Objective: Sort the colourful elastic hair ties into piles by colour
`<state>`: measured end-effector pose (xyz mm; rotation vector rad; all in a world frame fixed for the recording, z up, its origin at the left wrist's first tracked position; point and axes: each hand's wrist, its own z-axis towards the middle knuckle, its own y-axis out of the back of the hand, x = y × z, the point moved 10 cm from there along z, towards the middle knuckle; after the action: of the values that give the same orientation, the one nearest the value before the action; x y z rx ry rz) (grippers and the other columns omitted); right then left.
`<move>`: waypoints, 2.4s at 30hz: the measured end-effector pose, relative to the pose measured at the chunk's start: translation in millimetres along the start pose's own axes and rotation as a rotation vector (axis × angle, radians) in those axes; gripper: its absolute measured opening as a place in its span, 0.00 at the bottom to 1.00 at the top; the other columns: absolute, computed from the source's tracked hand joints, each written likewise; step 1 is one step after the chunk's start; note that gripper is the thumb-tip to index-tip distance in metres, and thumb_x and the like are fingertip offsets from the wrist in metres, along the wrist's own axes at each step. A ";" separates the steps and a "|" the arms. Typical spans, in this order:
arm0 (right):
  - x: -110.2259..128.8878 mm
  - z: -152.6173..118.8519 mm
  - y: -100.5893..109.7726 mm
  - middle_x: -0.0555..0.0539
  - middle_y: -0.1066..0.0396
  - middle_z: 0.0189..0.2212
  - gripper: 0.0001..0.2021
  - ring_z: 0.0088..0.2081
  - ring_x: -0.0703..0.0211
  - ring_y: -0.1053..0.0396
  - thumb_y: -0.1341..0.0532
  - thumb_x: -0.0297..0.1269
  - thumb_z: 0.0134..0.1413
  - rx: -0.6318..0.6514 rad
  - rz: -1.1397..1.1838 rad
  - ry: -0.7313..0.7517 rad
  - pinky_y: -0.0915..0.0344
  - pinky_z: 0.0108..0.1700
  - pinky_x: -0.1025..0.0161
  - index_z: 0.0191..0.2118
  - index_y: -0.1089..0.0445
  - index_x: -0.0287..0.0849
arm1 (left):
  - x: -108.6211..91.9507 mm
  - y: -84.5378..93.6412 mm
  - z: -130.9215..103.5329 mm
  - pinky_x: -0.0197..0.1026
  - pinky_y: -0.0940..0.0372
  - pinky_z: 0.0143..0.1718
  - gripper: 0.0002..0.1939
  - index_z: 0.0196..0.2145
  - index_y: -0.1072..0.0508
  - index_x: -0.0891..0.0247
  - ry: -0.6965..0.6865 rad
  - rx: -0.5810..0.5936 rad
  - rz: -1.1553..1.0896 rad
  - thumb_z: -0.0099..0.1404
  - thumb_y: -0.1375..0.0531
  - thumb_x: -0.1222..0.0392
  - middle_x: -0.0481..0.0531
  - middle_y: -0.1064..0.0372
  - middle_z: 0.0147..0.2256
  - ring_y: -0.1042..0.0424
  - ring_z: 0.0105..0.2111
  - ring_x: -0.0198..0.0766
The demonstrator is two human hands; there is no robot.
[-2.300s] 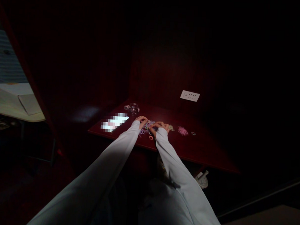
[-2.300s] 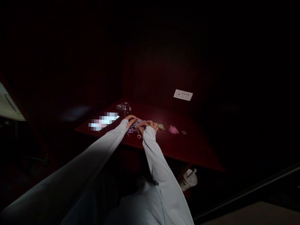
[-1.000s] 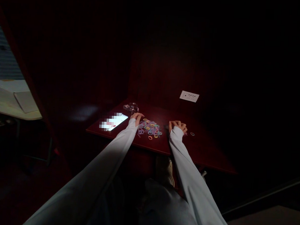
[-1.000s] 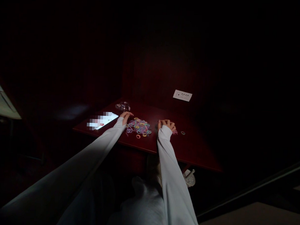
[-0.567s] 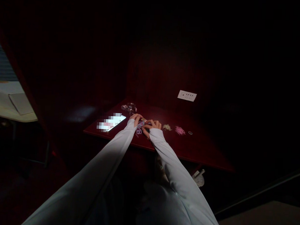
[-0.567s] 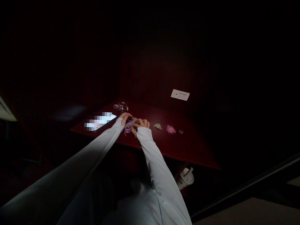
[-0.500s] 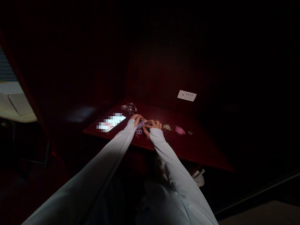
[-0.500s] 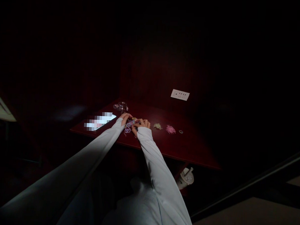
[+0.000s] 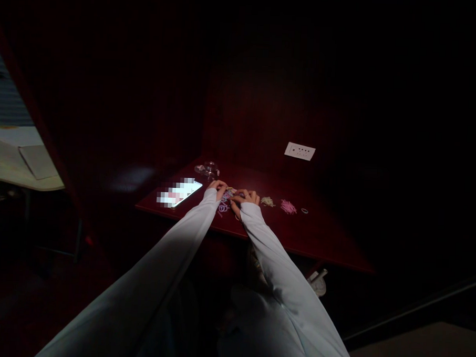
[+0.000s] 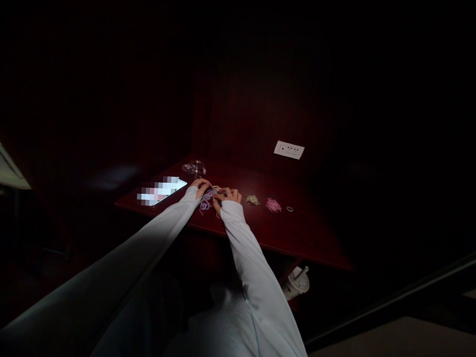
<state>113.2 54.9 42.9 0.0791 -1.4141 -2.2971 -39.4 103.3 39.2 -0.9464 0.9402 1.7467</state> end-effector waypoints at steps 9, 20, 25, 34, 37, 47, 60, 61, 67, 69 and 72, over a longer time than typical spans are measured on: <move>7.3 -5.2 5.7 0.45 0.32 0.59 0.15 0.57 0.46 0.45 0.42 0.47 0.71 0.030 0.016 0.016 0.49 0.56 0.52 0.51 0.19 0.57 | -10.6 -7.3 -3.3 0.41 0.29 0.51 0.08 0.28 0.28 0.59 -0.023 0.064 -0.023 0.62 0.41 0.70 0.49 0.26 0.36 0.25 0.42 0.40; -7.8 9.2 -4.6 0.44 0.28 0.53 0.10 0.53 0.46 0.44 0.35 0.48 0.64 -0.009 0.105 -0.129 0.49 0.53 0.52 0.40 0.17 0.51 | -11.3 -11.7 -7.8 0.41 0.29 0.50 0.07 0.29 0.28 0.59 -0.028 0.089 -0.037 0.63 0.42 0.66 0.50 0.25 0.37 0.25 0.42 0.40; -5.1 12.8 -6.3 0.45 0.27 0.53 0.09 0.54 0.46 0.43 0.35 0.46 0.65 -0.043 0.126 -0.094 0.49 0.53 0.51 0.37 0.18 0.50 | -8.2 -12.8 -4.7 0.42 0.29 0.50 0.07 0.29 0.26 0.58 -0.030 0.094 0.009 0.64 0.42 0.66 0.50 0.25 0.37 0.25 0.41 0.40; -31.4 -0.9 9.0 0.45 0.25 0.47 0.16 0.51 0.47 0.40 0.40 0.52 0.68 -0.227 0.227 -0.309 0.47 0.52 0.53 0.38 0.19 0.49 | -10.0 -28.6 -11.4 0.49 0.37 0.60 0.07 0.34 0.19 0.55 -0.075 0.246 0.198 0.66 0.38 0.61 0.50 0.21 0.43 0.28 0.48 0.45; -28.9 -0.7 8.2 0.46 0.25 0.47 0.16 0.52 0.48 0.40 0.40 0.53 0.68 -0.191 0.233 -0.304 0.46 0.53 0.54 0.39 0.19 0.50 | -9.7 -30.0 -14.0 0.50 0.39 0.60 0.06 0.33 0.19 0.56 -0.067 0.270 0.245 0.66 0.37 0.60 0.51 0.20 0.45 0.30 0.50 0.47; -27.0 -1.5 4.9 0.46 0.25 0.47 0.16 0.52 0.48 0.41 0.40 0.53 0.68 -0.200 0.299 -0.265 0.46 0.55 0.52 0.38 0.20 0.50 | -5.4 -30.6 -12.7 0.52 0.41 0.58 0.11 0.30 0.21 0.55 -0.083 0.227 0.235 0.69 0.41 0.56 0.50 0.20 0.41 0.31 0.46 0.46; -49.2 -10.2 12.7 0.44 0.23 0.43 0.22 0.49 0.48 0.37 0.50 0.51 0.72 -0.295 0.330 -0.415 0.43 0.53 0.55 0.41 0.21 0.47 | -9.8 -26.1 -13.7 0.52 0.42 0.58 0.12 0.26 0.26 0.58 -0.081 0.225 0.221 0.68 0.40 0.58 0.50 0.21 0.43 0.33 0.46 0.46; -50.2 -10.2 12.7 0.43 0.23 0.43 0.24 0.49 0.48 0.37 0.51 0.52 0.73 -0.296 0.311 -0.430 0.43 0.53 0.54 0.40 0.20 0.47 | -9.6 -26.3 -13.6 0.52 0.42 0.59 0.12 0.26 0.26 0.58 -0.081 0.220 0.217 0.68 0.40 0.58 0.50 0.21 0.43 0.33 0.46 0.46; -19.3 -6.2 13.2 0.44 0.25 0.45 0.22 0.49 0.47 0.39 0.43 0.59 0.68 -0.141 0.140 -0.245 0.46 0.51 0.53 0.38 0.18 0.52 | -8.5 -25.4 -9.1 0.47 0.36 0.55 0.10 0.24 0.27 0.58 -0.112 0.195 0.158 0.64 0.37 0.59 0.51 0.22 0.39 0.31 0.44 0.44; -10.2 -7.5 16.3 0.44 0.26 0.47 0.21 0.51 0.47 0.40 0.43 0.58 0.69 -0.130 0.123 -0.184 0.47 0.52 0.53 0.39 0.17 0.52 | -9.8 -25.3 -7.6 0.46 0.34 0.53 0.10 0.24 0.26 0.58 -0.135 0.206 0.138 0.64 0.37 0.58 0.52 0.21 0.38 0.31 0.43 0.44; -5.4 -8.6 19.4 0.43 0.26 0.49 0.20 0.52 0.46 0.41 0.44 0.54 0.71 -0.136 0.119 -0.142 0.48 0.52 0.53 0.40 0.17 0.52 | -10.6 -24.6 -6.7 0.45 0.33 0.51 0.12 0.22 0.27 0.58 -0.147 0.211 0.129 0.63 0.35 0.57 0.51 0.22 0.36 0.30 0.41 0.43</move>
<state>126.9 42.5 54.6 -0.2080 -1.2877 -2.3309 -12.0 100.9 41.1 -0.6255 1.0846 1.7564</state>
